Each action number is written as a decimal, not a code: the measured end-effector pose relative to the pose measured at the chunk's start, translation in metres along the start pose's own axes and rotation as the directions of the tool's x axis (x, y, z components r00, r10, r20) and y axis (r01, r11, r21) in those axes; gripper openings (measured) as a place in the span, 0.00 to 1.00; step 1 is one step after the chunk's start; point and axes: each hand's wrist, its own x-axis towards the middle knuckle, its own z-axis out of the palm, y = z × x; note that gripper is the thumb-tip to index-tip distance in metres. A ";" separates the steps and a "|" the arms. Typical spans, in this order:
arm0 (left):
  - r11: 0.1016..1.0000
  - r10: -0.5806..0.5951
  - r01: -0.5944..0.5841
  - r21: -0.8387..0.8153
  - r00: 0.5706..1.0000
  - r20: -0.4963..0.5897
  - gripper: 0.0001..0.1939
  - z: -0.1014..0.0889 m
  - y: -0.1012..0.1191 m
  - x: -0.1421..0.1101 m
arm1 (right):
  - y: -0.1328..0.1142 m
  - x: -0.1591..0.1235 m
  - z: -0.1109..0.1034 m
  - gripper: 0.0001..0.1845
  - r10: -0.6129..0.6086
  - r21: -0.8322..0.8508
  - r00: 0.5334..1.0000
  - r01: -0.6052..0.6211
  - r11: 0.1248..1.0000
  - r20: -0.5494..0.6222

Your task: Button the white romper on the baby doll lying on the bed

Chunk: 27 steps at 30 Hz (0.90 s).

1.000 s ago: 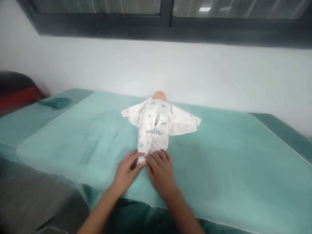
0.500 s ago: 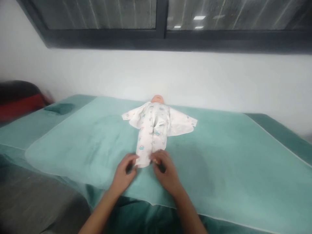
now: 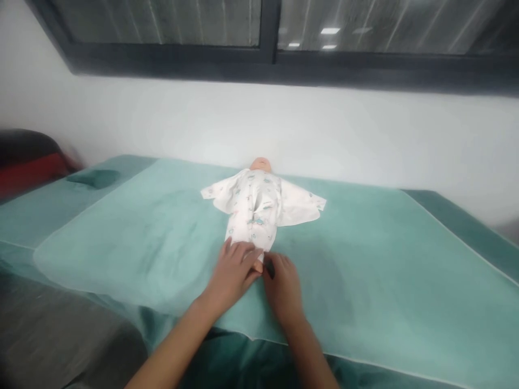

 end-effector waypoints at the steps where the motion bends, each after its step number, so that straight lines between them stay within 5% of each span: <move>1: 1.000 0.000 0.000 -0.002 1.000 0.008 0.21 0.001 -0.002 0.002 | 0.000 0.002 -0.001 0.09 0.016 0.012 1.000 -0.016 1.000 0.002; 6: 0.995 -0.038 0.037 -0.090 0.999 -0.008 0.15 0.005 -0.008 0.003 | 0.001 0.006 -0.006 0.07 0.035 0.162 0.999 -0.037 0.986 0.015; 10: 0.987 -0.070 0.060 -0.147 0.995 -0.067 0.16 0.002 0.002 0.004 | -0.003 0.008 -0.021 0.08 0.081 0.452 0.994 -0.105 0.886 0.073; 14: 0.988 -0.045 0.029 -0.153 0.994 -0.100 0.21 -0.004 0.016 0.009 | -0.013 0.014 -0.043 0.06 -0.001 0.580 0.997 -0.043 0.813 0.077; 20: 0.964 -0.091 0.053 -0.261 0.987 -0.136 0.16 0.005 0.011 0.004 | -0.011 0.011 -0.054 0.06 -0.133 0.482 0.979 0.043 0.875 0.154; 27: 0.918 -0.025 -0.037 -0.396 0.988 -0.151 0.11 0.007 0.006 -0.017 | 0.001 -0.011 -0.049 0.04 -0.091 0.336 0.966 0.005 0.942 0.240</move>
